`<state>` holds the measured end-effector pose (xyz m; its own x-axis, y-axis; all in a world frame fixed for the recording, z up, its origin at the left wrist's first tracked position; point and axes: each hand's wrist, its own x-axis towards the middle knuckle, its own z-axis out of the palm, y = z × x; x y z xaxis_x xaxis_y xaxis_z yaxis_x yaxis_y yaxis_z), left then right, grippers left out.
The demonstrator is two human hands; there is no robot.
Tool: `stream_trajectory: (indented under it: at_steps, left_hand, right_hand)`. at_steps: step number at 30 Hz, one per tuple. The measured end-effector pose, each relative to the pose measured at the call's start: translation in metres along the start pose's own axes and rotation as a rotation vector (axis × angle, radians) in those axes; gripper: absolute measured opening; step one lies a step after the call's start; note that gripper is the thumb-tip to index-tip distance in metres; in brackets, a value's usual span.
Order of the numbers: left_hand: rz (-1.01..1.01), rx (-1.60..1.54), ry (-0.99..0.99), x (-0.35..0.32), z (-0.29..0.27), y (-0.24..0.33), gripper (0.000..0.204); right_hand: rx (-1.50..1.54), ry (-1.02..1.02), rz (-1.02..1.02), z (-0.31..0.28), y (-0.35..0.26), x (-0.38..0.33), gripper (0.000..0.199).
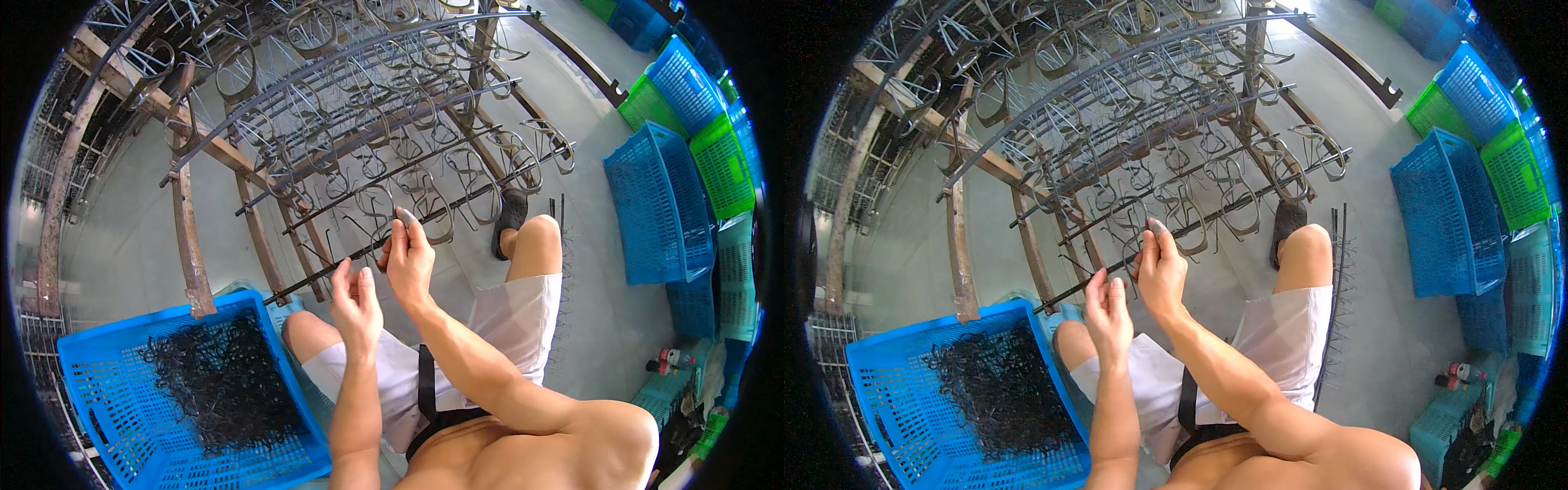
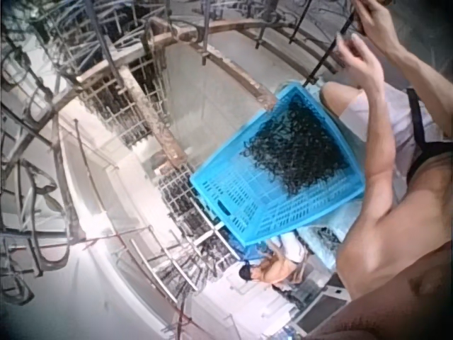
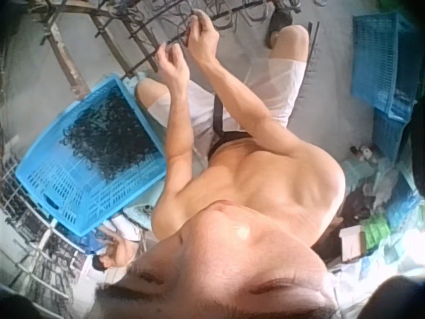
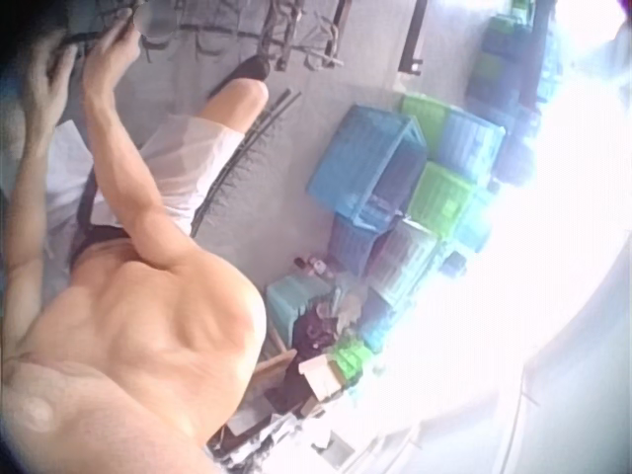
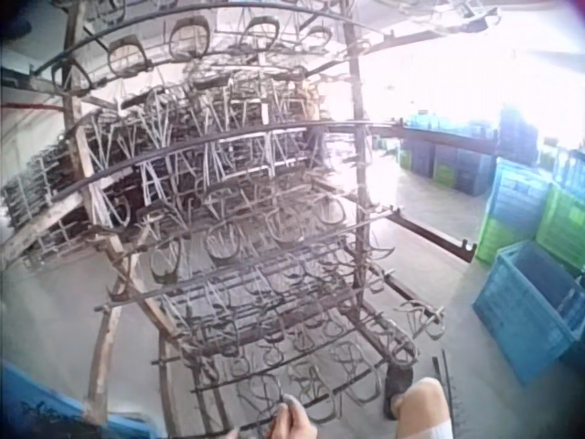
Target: The person picks small metal hooks from a blue basket and attaches them one by one to a metal rack. The person handles the hooks by hand and places them onto the rack structure.
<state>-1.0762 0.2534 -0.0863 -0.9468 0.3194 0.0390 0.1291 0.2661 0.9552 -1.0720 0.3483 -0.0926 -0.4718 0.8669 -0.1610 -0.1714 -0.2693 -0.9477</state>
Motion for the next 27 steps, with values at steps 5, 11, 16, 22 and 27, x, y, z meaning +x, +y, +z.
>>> stream_trajectory:
  at_steps: [5,11,16,22,27]
  left_hand:
    - [-0.025,-0.199,0.025,0.010,0.023,-0.009,0.034]
    - [-0.059,-0.360,0.046,0.010,0.027,-0.009,0.033]
    - [-0.086,-0.492,0.070,0.009,0.026,-0.019,0.029]
    - [-0.325,-0.905,0.085,0.004,0.025,-0.019,0.027]
    - [-0.426,-0.978,0.146,0.005,0.027,-0.012,0.020]
  right_hand:
    - [-0.051,-0.025,0.040,0.002,-0.002,0.008,0.026]
    - [0.027,-0.103,0.083,0.002,-0.001,0.007,0.026]
    - [-0.074,-0.144,0.032,0.003,0.004,-0.003,0.029]
    - [-0.353,-0.192,-0.168,0.002,0.009,-0.015,0.032]
    - [-0.388,-0.186,-0.224,0.000,0.012,-0.013,0.031]
